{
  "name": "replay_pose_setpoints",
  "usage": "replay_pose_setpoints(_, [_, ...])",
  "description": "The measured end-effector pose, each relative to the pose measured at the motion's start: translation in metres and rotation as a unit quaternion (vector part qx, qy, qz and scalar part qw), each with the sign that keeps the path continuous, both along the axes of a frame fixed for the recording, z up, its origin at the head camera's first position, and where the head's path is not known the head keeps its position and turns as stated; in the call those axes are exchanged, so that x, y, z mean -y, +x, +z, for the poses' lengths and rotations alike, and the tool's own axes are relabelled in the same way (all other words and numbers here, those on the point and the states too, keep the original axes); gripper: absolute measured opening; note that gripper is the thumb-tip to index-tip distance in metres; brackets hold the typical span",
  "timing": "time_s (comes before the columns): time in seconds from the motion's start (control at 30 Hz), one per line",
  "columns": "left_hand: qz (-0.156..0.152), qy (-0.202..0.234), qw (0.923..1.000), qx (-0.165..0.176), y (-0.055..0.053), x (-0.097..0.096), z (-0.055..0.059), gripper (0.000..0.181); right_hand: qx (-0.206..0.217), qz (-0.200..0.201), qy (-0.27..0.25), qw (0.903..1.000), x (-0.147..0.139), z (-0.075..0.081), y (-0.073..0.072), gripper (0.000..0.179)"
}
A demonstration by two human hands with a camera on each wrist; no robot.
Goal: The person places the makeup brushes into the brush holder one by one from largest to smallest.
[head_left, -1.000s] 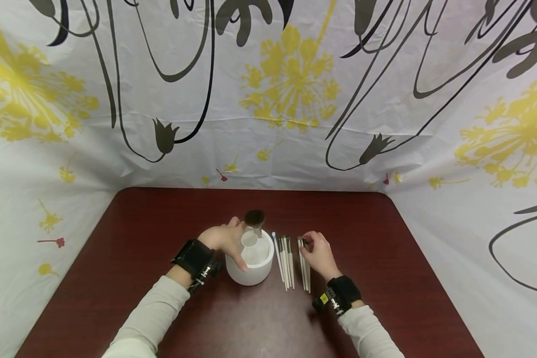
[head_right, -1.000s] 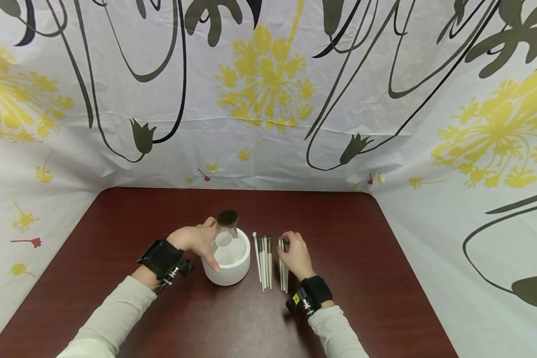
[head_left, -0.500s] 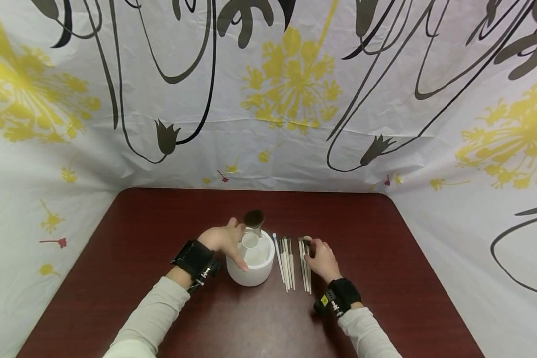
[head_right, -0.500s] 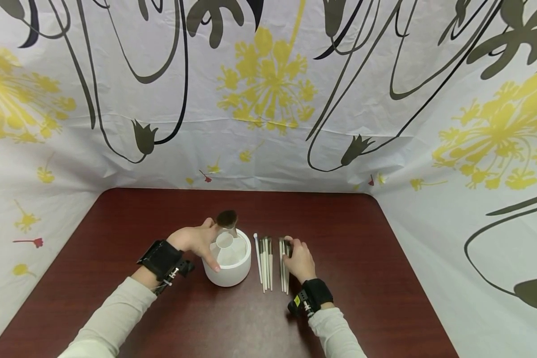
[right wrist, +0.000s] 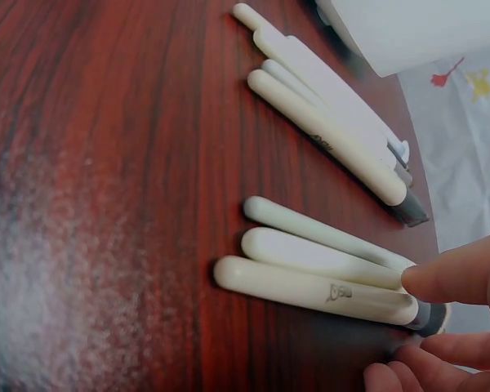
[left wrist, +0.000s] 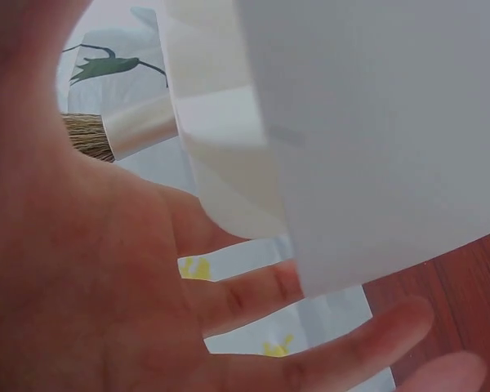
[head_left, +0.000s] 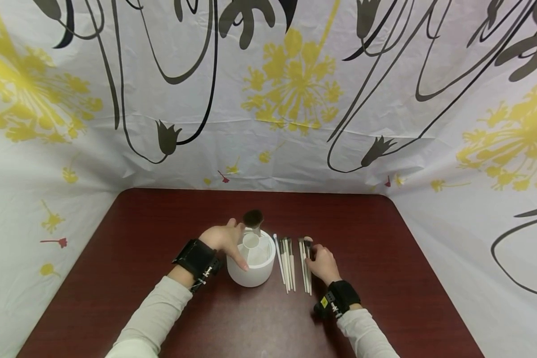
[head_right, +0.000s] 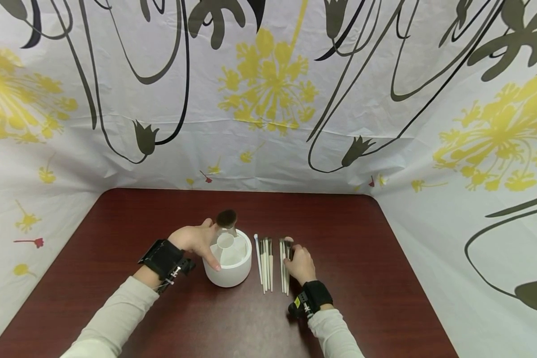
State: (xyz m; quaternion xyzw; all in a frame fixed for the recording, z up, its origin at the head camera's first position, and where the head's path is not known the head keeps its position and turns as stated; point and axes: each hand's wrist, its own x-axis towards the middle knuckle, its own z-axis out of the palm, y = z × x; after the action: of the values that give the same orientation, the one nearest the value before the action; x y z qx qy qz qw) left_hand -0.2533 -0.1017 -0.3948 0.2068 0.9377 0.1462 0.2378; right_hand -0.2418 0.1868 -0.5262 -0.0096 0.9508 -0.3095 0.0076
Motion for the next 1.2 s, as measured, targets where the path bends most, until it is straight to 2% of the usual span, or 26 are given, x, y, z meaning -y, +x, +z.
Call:
replay_pose_setpoints(0.3, [-0.008,-0.014,0.9999,-0.006,0.0,-0.003,0.004,0.11,0.019,-0.01,0.0,0.9998,-0.001,-0.001,-0.001,0.037])
replay_pose_setpoints(0.43, [-0.017,0.005,0.9997,0.014,-0.002,-0.005,0.003,0.103,0.025,-0.016,0.0,0.9996,-0.001,0.0,-0.001,0.037])
replay_pose_setpoints(0.57, [0.003,0.027,0.9986,0.046,-0.005,-0.007,0.0,0.1,0.028,-0.02,-0.001,0.9994,0.0,0.001,-0.001,0.037])
replay_pose_setpoints(0.87, [0.051,0.035,0.994,0.09,-0.008,-0.009,-0.006,0.106,0.032,-0.02,-0.001,0.9993,0.0,-0.002,-0.003,0.036])
replay_pose_setpoints(1.2, [0.05,0.024,0.9936,0.099,-0.009,-0.01,-0.005,0.109,0.022,-0.02,-0.007,0.9995,-0.002,-0.004,-0.001,0.035])
